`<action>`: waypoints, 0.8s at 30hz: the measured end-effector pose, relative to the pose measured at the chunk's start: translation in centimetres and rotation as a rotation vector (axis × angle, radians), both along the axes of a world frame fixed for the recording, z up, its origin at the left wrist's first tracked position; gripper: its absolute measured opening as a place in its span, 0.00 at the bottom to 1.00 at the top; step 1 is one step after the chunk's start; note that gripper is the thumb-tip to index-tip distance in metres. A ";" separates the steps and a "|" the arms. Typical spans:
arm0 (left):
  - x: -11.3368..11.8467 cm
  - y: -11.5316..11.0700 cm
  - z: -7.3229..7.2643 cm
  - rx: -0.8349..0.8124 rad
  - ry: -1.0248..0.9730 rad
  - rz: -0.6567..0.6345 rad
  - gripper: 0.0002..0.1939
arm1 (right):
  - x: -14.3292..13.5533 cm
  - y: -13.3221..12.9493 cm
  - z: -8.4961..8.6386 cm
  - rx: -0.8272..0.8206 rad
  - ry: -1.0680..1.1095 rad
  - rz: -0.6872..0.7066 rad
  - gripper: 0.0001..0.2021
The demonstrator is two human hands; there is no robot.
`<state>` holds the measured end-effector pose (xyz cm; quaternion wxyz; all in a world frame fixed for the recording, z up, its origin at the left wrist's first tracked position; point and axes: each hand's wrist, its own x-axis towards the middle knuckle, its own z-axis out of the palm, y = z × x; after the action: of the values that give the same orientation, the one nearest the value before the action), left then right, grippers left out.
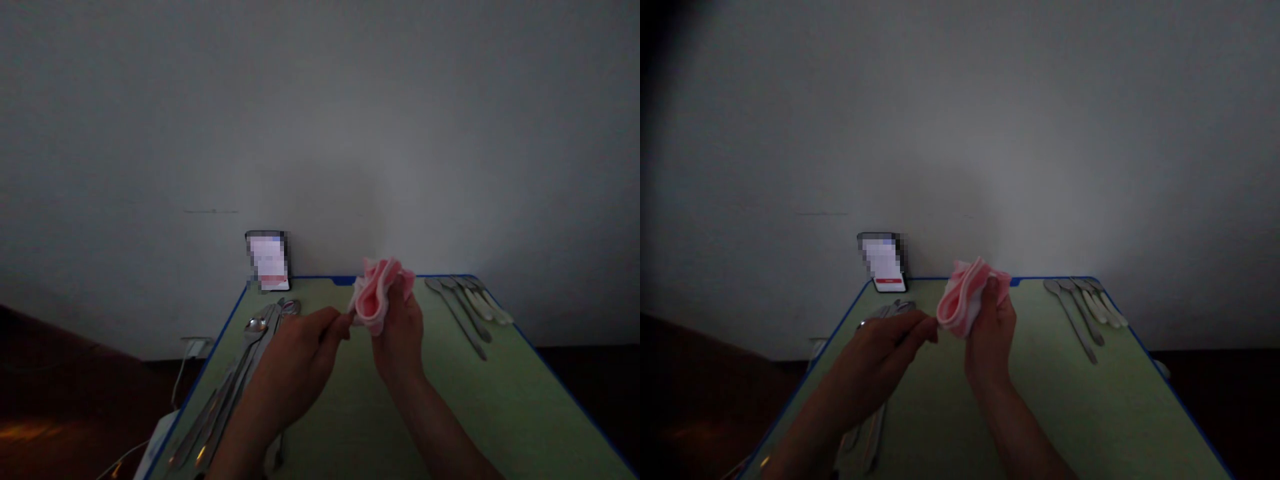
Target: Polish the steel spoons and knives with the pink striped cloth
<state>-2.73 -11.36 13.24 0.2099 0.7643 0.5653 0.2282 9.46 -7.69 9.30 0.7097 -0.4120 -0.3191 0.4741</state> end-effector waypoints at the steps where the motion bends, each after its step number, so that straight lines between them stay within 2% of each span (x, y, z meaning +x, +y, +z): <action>1: -0.2 0.3 -0.1 0.004 -0.022 0.015 0.17 | -0.6 0.3 0.3 -0.006 -0.006 0.028 0.20; 5: -0.7 0.8 0.1 0.044 0.005 0.114 0.15 | -2.3 1.5 1.5 0.035 0.018 0.168 0.20; 9: -1.2 0.9 0.3 0.014 0.082 0.174 0.15 | -1.7 3.1 0.7 0.028 -0.008 0.324 0.18; 12: -2.3 1.3 0.2 -0.044 0.060 0.115 0.16 | 0.6 4.2 -0.6 -0.009 -0.224 0.410 0.18; 14: -3.2 1.2 0.1 -0.096 0.038 0.059 0.17 | 2.6 4.4 -0.6 0.004 -0.444 0.428 0.18; 16: -4.1 0.5 0.2 -0.167 0.077 0.005 0.19 | 4.2 4.1 0.3 0.052 -0.646 0.498 0.17; 20: -5.0 -1.4 0.8 -0.283 0.238 -0.118 0.21 | 5.6 2.4 3.1 0.143 -1.002 0.901 0.13; 22: -4.9 -1.8 1.0 -0.298 0.238 -0.170 0.21 | 5.7 1.6 4.2 0.156 -1.048 1.017 0.13; 24: -4.8 -1.9 1.2 -0.308 0.237 -0.180 0.21 | 5.9 1.1 4.7 0.149 -1.021 1.020 0.13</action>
<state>-7.54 -13.24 14.44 0.2757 0.7920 0.5440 0.0279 15.32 -6.58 14.03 0.1892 -0.3325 -0.7944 0.4717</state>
